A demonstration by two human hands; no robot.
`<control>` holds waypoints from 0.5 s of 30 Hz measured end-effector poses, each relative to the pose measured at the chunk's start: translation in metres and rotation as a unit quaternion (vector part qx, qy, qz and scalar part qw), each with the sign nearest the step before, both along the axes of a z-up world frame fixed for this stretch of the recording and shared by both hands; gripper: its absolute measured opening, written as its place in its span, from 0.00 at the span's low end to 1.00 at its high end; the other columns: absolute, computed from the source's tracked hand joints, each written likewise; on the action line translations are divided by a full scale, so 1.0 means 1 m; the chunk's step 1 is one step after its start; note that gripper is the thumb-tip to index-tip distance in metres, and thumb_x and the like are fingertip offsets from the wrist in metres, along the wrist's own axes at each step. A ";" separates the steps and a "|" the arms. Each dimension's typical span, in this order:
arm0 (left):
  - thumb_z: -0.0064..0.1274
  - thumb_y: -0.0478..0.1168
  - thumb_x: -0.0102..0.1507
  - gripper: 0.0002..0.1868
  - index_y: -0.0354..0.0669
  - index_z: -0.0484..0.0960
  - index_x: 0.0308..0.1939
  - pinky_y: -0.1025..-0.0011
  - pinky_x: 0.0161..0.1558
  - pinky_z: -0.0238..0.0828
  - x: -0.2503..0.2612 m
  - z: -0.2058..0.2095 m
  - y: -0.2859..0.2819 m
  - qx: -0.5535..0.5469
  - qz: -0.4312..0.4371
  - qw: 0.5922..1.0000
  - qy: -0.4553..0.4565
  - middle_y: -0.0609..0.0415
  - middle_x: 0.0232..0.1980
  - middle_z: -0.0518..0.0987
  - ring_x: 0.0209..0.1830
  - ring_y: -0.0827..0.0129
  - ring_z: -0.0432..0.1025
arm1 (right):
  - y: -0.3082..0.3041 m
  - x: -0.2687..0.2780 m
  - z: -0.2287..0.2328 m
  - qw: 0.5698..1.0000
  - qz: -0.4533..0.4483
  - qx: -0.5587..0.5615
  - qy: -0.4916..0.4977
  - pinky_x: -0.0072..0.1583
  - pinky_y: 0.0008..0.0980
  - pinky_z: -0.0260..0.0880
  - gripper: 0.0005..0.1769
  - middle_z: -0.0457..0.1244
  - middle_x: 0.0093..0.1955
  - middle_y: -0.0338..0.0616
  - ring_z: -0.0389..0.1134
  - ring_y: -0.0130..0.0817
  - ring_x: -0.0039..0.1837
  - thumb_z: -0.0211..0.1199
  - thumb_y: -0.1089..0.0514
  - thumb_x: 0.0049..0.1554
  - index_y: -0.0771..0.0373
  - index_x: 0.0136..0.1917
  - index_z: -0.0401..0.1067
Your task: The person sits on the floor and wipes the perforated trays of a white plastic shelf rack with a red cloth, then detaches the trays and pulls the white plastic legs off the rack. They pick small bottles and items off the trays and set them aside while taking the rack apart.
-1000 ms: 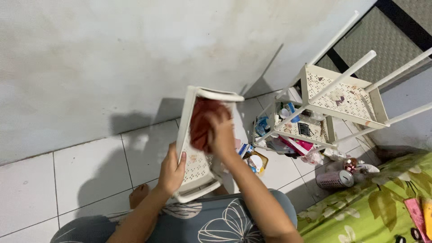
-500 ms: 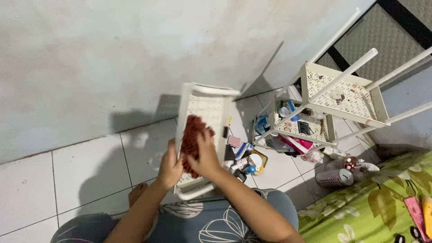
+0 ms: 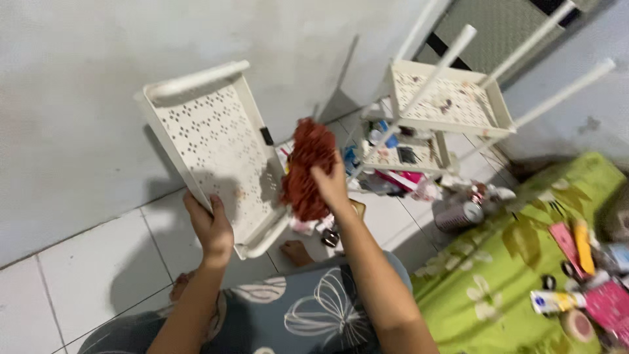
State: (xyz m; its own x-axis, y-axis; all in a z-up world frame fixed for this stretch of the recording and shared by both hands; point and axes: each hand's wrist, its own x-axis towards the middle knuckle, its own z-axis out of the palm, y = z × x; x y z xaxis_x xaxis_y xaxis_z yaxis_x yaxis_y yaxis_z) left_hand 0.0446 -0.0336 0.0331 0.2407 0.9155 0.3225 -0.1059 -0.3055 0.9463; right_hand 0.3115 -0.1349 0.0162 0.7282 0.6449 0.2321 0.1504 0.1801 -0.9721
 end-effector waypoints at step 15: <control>0.58 0.42 0.79 0.23 0.27 0.66 0.65 0.65 0.52 0.78 0.152 0.041 -0.019 0.141 0.096 0.985 -0.018 0.44 0.57 0.75 0.55 0.60 0.76 | 0.008 0.091 -0.010 0.983 -0.132 -0.114 -0.057 0.73 0.43 0.60 0.46 0.56 0.75 0.56 0.60 0.46 0.74 0.67 0.57 0.52 0.67 0.79 0.51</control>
State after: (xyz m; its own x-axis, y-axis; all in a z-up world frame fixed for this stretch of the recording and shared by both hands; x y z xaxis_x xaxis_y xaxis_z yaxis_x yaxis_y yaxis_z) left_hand 0.1962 -0.0525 0.0740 0.0564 0.8154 0.5762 -0.0522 -0.5739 0.8173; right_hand 0.4025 -0.1268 0.0066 0.8545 0.4820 0.1938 0.2731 -0.0994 -0.9568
